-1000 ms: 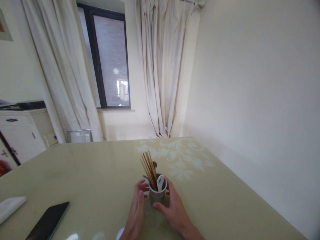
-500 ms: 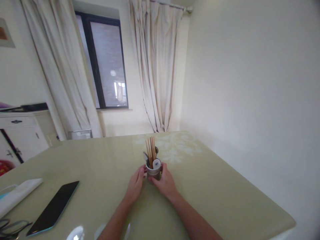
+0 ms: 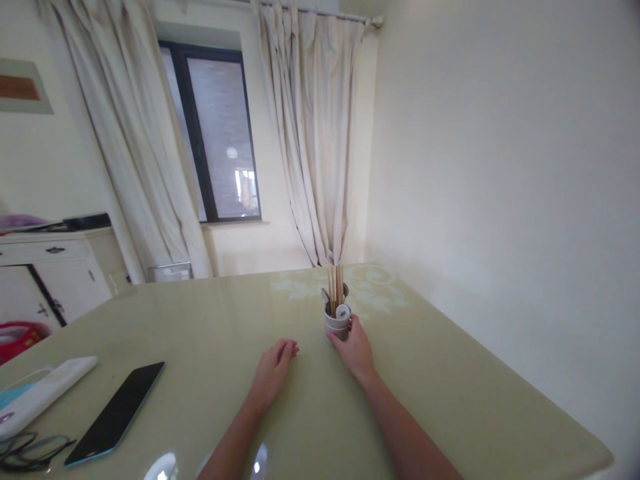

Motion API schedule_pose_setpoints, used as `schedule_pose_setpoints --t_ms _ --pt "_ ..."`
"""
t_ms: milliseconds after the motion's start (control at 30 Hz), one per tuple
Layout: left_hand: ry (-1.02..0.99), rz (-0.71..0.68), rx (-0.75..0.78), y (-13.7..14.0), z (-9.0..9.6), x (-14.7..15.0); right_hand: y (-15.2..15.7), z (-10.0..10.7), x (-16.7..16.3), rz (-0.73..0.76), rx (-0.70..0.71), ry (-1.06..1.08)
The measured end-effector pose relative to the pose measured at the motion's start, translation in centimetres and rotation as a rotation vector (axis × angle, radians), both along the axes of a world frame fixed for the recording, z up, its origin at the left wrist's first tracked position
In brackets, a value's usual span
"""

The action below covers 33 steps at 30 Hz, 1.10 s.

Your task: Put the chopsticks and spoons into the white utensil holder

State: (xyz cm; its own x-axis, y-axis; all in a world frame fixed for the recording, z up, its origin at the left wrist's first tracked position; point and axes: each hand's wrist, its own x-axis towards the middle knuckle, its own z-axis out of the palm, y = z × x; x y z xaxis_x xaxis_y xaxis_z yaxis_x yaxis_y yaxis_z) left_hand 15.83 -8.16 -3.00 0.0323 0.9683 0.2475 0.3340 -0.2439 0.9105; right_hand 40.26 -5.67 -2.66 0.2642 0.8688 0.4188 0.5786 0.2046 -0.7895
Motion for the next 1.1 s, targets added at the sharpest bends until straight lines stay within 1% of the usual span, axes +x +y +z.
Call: schedule_pose_setpoints --t_ms 267,400,700,800,867,933,1000,1033,1100 --pt "0.059 -0.029 0.037 -0.3 0.2 -0.1 1.4 -0.3 3.7 -0.151 0.008 0.031" --pt "0.091 -0.036 0.052 -0.4 0.3 -0.2 1.9 -0.3 4.8 -0.21 0.003 0.041" --pt "0.138 -0.036 0.069 -0.8 0.7 -0.1 1.8 -0.4 4.6 -0.227 0.033 0.024" --pt "0.168 -0.043 0.073 -0.8 0.7 -0.1 1.7 -0.3 4.5 -0.265 0.024 0.02" --pt "0.189 -0.047 0.08 -0.8 0.8 -0.1 1.4 0.1 4.2 -0.325 0.017 0.011" --pt "0.211 -0.048 0.095 -0.8 0.8 -0.1 0.8 0.8 3.6 -0.394 0.065 -0.024" --pt "0.226 -0.05 0.109 -0.9 0.7 0.0 -0.1 1.8 2.7 -0.409 0.181 -0.088" --pt "0.239 -0.053 0.121 -0.9 0.6 0.2 -0.7 2.2 2.0 -0.374 0.247 -0.126" --pt "0.319 -0.075 0.19 -1.1 0.2 0.5 -2.1 3.0 0.4 -0.207 0.333 -0.21"
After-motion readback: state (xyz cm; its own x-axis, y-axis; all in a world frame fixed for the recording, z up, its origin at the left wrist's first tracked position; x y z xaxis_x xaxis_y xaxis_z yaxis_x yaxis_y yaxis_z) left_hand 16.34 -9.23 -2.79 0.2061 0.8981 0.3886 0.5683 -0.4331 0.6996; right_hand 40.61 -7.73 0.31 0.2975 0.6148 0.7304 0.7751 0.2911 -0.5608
